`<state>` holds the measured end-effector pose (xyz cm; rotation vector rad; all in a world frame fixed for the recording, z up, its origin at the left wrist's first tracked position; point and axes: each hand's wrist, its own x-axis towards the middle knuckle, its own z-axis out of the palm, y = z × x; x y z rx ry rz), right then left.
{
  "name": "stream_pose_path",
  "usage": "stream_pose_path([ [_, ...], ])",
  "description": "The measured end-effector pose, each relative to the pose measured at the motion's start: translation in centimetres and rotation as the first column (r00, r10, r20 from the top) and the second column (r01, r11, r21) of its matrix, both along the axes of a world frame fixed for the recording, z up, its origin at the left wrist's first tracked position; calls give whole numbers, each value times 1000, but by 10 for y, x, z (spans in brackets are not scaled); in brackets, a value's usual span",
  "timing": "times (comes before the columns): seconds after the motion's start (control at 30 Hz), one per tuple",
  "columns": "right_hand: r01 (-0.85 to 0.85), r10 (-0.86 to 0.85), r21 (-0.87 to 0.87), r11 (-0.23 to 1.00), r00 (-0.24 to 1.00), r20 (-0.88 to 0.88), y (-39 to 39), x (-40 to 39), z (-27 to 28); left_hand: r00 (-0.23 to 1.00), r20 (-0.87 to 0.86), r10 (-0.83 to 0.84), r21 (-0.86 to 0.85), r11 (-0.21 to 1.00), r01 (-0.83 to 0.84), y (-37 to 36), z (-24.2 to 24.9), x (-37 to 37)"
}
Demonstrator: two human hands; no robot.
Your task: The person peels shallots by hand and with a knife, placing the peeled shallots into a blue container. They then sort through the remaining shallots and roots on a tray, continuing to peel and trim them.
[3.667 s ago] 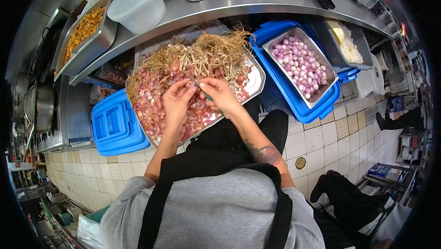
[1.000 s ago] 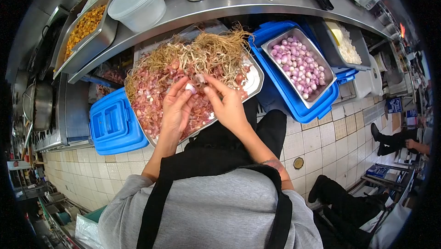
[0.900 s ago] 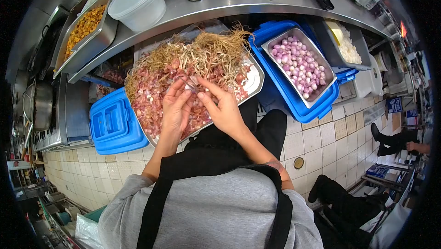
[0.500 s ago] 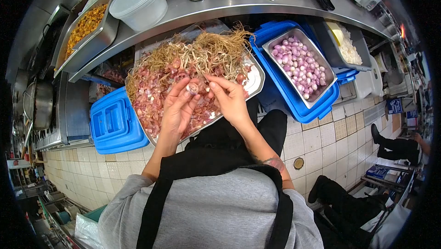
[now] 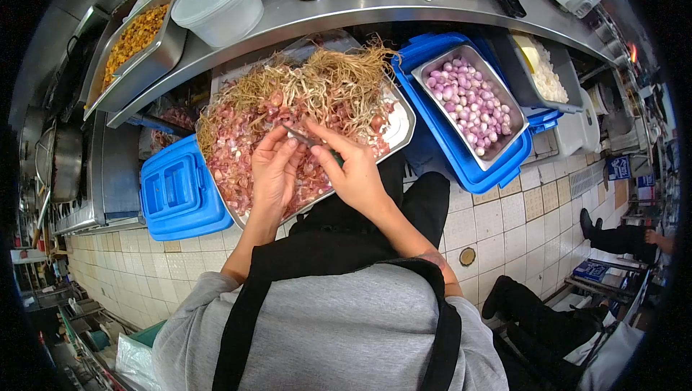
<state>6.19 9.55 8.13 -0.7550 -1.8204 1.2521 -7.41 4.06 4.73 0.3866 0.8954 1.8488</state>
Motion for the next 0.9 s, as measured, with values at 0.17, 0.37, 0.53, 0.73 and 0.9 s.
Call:
stream_pose_path([
  [0.17, -3, 4, 46, 999, 1000, -17, -1, -2, -5, 999, 20, 31, 13, 999, -32, 1, 5, 2],
  [0.37, 14, -16, 44, 999, 999, 30, -1, -1, -5, 1000, -10, 27, -9, 1000, -27, -1, 5, 2],
  [0.53, -77, 23, -309, 948, 984, -177, -1, -3, -14, 1000, 6, 28, -38, 999, -28, -1, 8, 4],
  [0.73, -178, -12, -561, 809, 948, -318, 14, 4, -20, 991, -73, -110, -6, 994, 109, -5, 9, 1],
  [0.9, 51, -122, -353, 934, 976, -181, 17, 2, -27, 987, -10, -160, 24, 987, 161, -3, 10, 0],
])
